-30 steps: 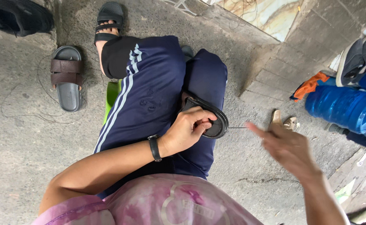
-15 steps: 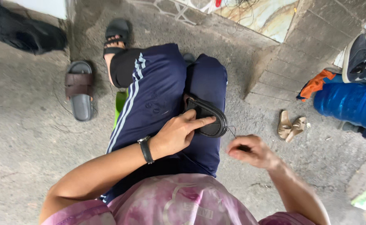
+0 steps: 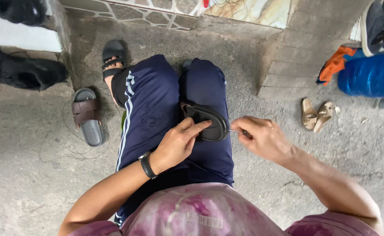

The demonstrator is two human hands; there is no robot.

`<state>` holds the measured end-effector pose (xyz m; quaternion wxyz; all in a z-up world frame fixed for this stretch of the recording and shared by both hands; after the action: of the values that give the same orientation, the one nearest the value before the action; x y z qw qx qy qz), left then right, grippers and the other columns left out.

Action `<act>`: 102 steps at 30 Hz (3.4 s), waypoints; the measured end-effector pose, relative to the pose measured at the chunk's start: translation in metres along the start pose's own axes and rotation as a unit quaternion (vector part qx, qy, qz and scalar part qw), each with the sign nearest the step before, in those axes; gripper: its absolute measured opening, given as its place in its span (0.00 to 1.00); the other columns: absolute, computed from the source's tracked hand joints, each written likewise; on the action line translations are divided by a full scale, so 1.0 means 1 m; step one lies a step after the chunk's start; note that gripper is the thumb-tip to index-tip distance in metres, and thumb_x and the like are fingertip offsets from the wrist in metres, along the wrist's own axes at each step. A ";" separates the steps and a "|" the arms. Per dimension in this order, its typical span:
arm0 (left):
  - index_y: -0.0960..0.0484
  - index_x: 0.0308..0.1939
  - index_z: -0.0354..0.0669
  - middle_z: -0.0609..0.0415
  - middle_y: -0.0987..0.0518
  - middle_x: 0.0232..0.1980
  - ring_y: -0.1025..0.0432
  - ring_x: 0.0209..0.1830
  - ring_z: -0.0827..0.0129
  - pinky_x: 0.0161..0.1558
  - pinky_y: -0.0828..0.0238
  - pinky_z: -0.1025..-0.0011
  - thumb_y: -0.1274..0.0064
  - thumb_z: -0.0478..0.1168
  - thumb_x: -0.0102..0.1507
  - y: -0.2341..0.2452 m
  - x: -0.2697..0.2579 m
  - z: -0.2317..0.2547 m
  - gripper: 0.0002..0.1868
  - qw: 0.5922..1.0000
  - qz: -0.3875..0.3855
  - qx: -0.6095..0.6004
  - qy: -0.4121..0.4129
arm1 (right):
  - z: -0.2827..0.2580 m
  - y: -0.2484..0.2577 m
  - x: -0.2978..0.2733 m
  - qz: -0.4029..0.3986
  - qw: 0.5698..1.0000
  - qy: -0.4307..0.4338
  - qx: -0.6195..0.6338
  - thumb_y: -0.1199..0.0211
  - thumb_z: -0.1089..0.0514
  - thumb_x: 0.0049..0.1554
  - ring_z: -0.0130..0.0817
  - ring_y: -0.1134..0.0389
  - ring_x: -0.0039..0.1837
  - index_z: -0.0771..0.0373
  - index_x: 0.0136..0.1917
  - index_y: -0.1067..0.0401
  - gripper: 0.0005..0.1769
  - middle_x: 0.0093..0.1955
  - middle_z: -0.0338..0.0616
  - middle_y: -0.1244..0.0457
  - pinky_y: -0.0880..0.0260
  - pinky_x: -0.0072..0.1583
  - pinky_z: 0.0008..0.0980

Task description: The person sits on a low stool and sews the sole of a brown sandal using a needle and thread. They repeatedly pull the thread through the sole and then use red-handled scissors to cut the thread. Finally, they place the sandal on a nearby ledge.

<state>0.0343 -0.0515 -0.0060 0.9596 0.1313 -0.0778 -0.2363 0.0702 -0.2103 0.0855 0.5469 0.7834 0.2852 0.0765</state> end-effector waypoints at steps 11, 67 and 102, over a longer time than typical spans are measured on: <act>0.19 0.57 0.45 0.56 0.26 0.33 0.24 0.32 0.60 0.36 0.23 0.70 0.52 0.32 0.66 0.014 -0.004 0.019 0.16 0.997 0.029 0.066 -0.015 | 0.009 -0.021 -0.013 0.051 0.961 -0.100 0.254 0.32 0.68 0.50 0.46 0.27 0.43 0.63 0.46 0.21 0.09 0.39 0.48 0.31 0.27 0.43 0.39; 0.25 0.48 0.36 0.45 0.26 0.43 0.24 0.40 0.55 0.41 0.22 0.66 0.25 0.45 0.49 0.025 0.008 0.022 0.31 0.978 0.118 -0.162 0.061 | -0.017 0.018 0.022 -0.142 0.986 0.091 0.009 0.51 0.51 0.64 0.29 0.36 0.26 0.42 0.66 0.28 0.20 0.34 0.32 0.40 0.31 0.32 0.27; 0.26 0.41 0.39 0.50 0.29 0.37 0.23 0.34 0.60 0.35 0.18 0.73 0.24 0.40 0.45 -0.015 0.027 -0.005 0.28 0.963 0.070 -0.190 0.177 | 0.003 -0.006 0.004 -0.148 0.975 0.155 -0.067 0.49 0.53 0.62 0.37 0.34 0.29 0.39 0.72 0.35 0.25 0.34 0.33 0.43 0.31 0.32 0.33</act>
<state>0.0524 -0.0758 -0.0131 0.9796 -0.0197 0.1308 -0.1515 0.0723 -0.2090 0.0785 0.5528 0.6727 0.4731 0.1342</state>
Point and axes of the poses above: each hand's wrist, its own x-axis towards the middle knuckle, its own y-axis out of the back of the hand, z = x × y, the point moved 9 cm from there along x, towards the middle knuckle
